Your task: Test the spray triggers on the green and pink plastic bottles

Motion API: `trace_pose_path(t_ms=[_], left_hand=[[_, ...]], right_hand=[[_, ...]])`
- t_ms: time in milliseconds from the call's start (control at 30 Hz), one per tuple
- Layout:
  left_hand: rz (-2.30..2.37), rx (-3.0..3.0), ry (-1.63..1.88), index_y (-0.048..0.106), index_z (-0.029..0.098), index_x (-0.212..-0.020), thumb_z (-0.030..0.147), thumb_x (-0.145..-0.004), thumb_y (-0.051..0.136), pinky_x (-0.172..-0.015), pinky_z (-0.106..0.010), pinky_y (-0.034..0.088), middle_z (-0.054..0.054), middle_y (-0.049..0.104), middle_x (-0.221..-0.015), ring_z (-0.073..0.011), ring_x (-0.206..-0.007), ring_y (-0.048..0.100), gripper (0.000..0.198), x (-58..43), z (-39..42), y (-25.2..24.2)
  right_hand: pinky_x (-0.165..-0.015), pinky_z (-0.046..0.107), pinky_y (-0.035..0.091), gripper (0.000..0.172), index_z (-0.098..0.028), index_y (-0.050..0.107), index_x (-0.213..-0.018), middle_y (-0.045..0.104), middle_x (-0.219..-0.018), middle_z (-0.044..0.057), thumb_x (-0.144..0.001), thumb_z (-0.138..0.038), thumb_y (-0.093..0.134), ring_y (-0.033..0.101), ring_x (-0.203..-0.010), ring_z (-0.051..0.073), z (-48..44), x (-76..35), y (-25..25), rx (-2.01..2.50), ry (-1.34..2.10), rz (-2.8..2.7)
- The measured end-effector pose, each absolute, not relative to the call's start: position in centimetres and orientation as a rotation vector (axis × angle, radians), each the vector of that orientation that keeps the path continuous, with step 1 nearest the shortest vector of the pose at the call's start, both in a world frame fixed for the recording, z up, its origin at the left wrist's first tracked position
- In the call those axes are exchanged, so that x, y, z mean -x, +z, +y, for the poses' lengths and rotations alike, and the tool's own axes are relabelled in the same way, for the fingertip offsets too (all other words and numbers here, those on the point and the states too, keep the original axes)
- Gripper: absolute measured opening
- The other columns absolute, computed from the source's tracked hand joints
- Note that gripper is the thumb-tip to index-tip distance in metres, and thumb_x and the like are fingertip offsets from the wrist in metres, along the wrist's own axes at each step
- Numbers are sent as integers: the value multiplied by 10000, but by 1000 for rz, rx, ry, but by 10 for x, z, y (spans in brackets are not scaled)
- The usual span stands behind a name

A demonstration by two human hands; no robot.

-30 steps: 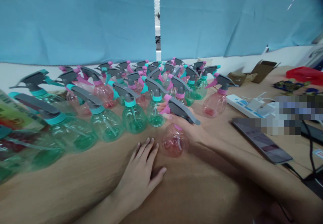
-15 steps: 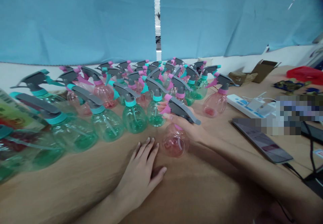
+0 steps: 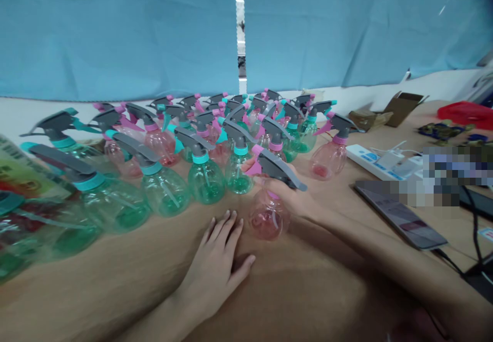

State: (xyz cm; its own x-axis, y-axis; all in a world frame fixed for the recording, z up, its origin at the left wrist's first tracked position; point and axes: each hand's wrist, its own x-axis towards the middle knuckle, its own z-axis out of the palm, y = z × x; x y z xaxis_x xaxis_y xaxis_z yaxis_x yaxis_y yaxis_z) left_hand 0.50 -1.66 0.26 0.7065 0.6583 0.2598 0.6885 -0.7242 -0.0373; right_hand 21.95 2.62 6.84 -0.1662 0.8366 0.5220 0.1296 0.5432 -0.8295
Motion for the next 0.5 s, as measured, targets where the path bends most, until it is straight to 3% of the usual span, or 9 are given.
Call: trace_pose_path(t_ms=[267, 500], left_hand=[[-1095, 2784, -360, 476, 47, -1338, 488, -936, 450, -1039, -525, 385, -204, 464, -1418, -329, -1306, 435, 597, -5, -17, 2], [-1119, 2793, -346, 470, 66, -1343, 507, -933, 443, -1054, -509, 374, -189, 463, -1424, -316, -1319, 423, 603, -5, -16, 3]], right_hand=[[-862, 380, 496, 181, -266, 651, -993, 672, -869, 6, -820, -316, 631, 631, -918, 204, 17, -215, 84, 889, 839, -1564], [-655, 312, 441, 197, -250, 587, -834, 553, -730, -24, -827, -443, 623, 527, -676, 151, 22, -218, 70, 955, 753, -1578]])
